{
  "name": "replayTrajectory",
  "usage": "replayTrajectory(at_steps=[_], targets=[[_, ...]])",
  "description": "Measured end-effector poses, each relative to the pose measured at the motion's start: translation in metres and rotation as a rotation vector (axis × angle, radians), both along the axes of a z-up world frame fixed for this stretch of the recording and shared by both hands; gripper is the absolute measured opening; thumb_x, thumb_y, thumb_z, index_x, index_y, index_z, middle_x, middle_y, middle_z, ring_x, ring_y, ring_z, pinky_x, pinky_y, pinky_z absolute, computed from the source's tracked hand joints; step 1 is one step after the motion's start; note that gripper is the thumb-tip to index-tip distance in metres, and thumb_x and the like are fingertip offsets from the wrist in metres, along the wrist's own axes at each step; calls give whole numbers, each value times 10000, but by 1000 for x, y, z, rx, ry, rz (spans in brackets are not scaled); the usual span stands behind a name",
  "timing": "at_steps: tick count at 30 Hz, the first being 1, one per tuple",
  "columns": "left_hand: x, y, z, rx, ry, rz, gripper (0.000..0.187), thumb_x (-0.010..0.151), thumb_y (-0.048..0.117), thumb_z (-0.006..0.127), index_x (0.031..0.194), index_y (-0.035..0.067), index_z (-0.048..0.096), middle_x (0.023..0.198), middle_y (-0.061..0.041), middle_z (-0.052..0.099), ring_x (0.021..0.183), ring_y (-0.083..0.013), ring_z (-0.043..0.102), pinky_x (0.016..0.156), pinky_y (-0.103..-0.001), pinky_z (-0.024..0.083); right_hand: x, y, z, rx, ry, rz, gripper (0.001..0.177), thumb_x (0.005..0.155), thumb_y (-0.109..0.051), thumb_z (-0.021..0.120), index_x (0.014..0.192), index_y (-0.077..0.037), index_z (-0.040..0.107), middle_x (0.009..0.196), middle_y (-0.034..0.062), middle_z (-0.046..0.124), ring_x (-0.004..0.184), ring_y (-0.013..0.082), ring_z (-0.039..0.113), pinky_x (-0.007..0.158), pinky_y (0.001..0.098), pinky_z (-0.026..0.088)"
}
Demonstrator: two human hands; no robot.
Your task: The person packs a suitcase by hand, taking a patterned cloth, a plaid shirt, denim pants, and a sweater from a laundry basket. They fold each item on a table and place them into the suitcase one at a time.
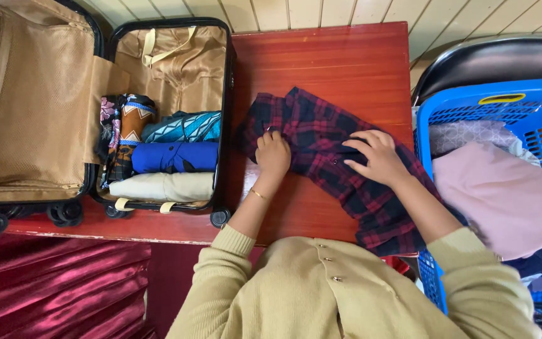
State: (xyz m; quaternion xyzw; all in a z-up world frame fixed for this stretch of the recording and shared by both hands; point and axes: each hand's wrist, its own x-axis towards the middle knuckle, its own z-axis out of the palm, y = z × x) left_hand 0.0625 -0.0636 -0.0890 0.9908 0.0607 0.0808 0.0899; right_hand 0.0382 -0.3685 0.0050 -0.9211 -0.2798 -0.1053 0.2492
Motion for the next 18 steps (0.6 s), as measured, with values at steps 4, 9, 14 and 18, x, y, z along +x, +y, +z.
replayTrajectory(at_steps=[4,9,14,18], targets=[[11,-6,19,-313,27,-42,437,1027,514,561,1203,128,663,1217,-123,668,1162,-345,627,942,-515,564,-29,-38,13,-40,201,-382,553,862,-438,751,1247,-53,655,1242,216,659,1205,411,602,1026,519,463],[11,-15,19,-156,154,-121,738,941,636,511,1519,186,422,1597,-179,312,1462,-428,249,1078,-763,205,-94,-96,9,-311,962,-722,778,819,-693,711,1073,42,721,1034,276,737,1011,416,729,903,497,567],[33,25,9,-75,217,-13,728,997,632,464,1607,258,335,1703,-111,186,1561,-415,118,1140,-774,149,-125,-89,-9,-302,787,-500,439,734,-487,777,971,-117,755,972,136,741,973,340,697,834,452,532],[58,49,10,-251,260,70,691,973,600,479,1578,294,347,1711,-84,148,1565,-409,97,1151,-696,229,-91,-96,-27,144,841,-216,115,864,-121,679,963,-80,723,933,73,774,918,214,741,817,356,569]])
